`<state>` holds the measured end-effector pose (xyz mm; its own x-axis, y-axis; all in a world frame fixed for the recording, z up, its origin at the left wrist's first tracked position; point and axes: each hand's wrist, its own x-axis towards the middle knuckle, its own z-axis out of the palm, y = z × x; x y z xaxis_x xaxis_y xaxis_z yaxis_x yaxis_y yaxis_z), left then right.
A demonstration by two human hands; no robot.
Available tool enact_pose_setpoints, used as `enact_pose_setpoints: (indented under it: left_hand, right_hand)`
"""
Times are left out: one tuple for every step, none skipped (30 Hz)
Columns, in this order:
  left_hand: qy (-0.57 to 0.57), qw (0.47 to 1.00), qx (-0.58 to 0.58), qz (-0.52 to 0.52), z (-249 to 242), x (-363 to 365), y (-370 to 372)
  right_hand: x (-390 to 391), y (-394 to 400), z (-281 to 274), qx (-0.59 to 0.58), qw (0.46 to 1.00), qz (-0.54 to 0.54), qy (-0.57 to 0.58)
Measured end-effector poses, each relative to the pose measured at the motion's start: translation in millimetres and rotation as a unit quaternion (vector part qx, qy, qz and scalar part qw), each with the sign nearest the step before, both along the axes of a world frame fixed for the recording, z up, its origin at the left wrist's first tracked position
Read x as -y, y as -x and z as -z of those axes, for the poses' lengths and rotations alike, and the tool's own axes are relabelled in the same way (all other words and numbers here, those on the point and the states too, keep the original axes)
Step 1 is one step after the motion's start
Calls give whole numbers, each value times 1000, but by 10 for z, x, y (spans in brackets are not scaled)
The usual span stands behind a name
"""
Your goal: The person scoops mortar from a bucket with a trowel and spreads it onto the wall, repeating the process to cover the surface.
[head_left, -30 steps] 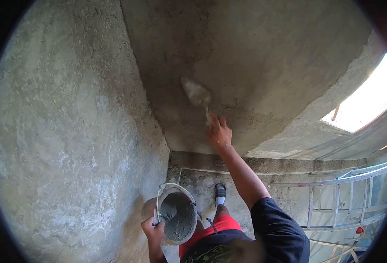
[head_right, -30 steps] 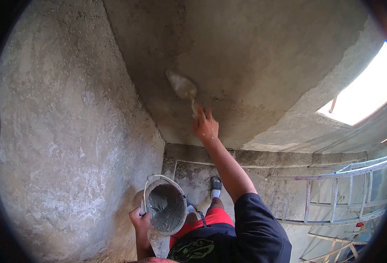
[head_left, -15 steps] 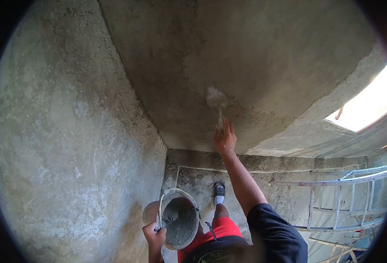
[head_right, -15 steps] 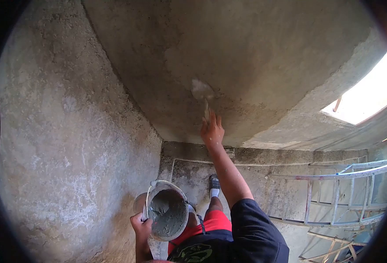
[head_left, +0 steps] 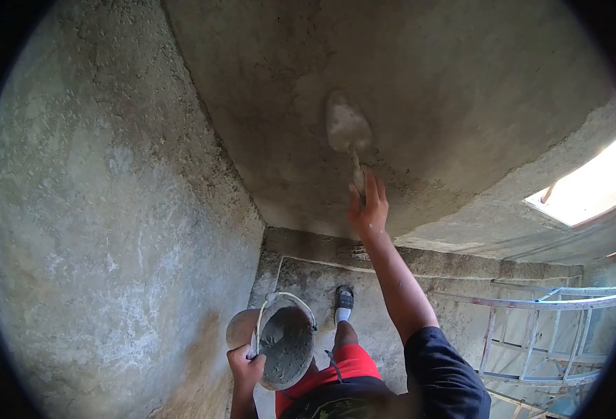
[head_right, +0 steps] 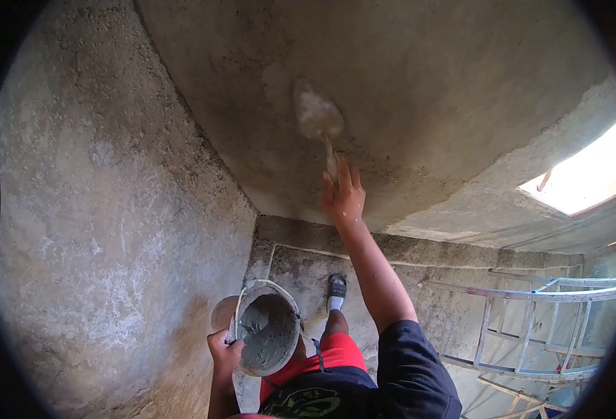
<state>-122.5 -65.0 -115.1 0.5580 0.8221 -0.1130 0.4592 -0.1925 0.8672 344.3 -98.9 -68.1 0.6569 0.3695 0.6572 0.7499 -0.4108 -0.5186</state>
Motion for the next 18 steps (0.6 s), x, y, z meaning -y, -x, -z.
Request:
enact_pose_setpoints:
  left_hand:
    - [8,1000,1,0,31,27,-24]
    - [16,1000,1,0,48,57,-33]
    - [16,1000,-1,0,23,81,-73]
    - [21,1000,5,-2,-25,104,-139]
    - [26,1000,11,-4,-58,120,-165]
    - [25,1000,13,-4,25,132,-134]
    - [29,999,21,-9,179,152,-89]
    - [32,999,30,-16,243,169,-73]
    - [28,999,34,-18,110,171,-111]
    - [22,999,21,-20,-123,155,-193]
    - [17,1000,6,-22,-312,125,-271]
    - [15,999,9,-27,-400,88,-330]
    - [5,999,11,-35,-451,64,-362]
    - [-1,999,8,-48,-500,62,-367]
    - [33,997,4,-69,-530,47,-376]
    - [-1,998,24,-64,-564,17,-409]
    - [12,997,23,-66,-519,-19,-393]
    - [-5,997,29,-71,-634,-44,-455]
  right_hand:
    - [-9,-9,5,-2,1000,-1,1]
    - [-7,-5,23,-13,994,14,105]
    - [-3,-9,42,-23,978,29,207]
    - [23,-13,148,-22,978,28,207]
    - [83,24,344,-41,965,8,260]
    - [163,67,551,-58,948,-11,312]
    - [297,118,748,-57,942,-31,328]
    - [477,204,897,-55,936,-52,343]
    - [657,339,946,-97,928,-56,356]
    - [849,482,987,-137,918,-60,367]
    - [1102,606,1172,-134,931,-79,331]
    - [1330,712,1301,-131,940,-101,298]
    - [1505,854,1243,-129,939,-108,301]
    - [1683,1025,1162,-246,930,-79,263]
    - [1843,1183,1093,-364,901,-52,229]
    - [1995,1209,1133,-503,842,-159,111]
    - [2080,1347,823,-544,817,-159,102]
    - [2064,1443,344,-585,790,-156,94]
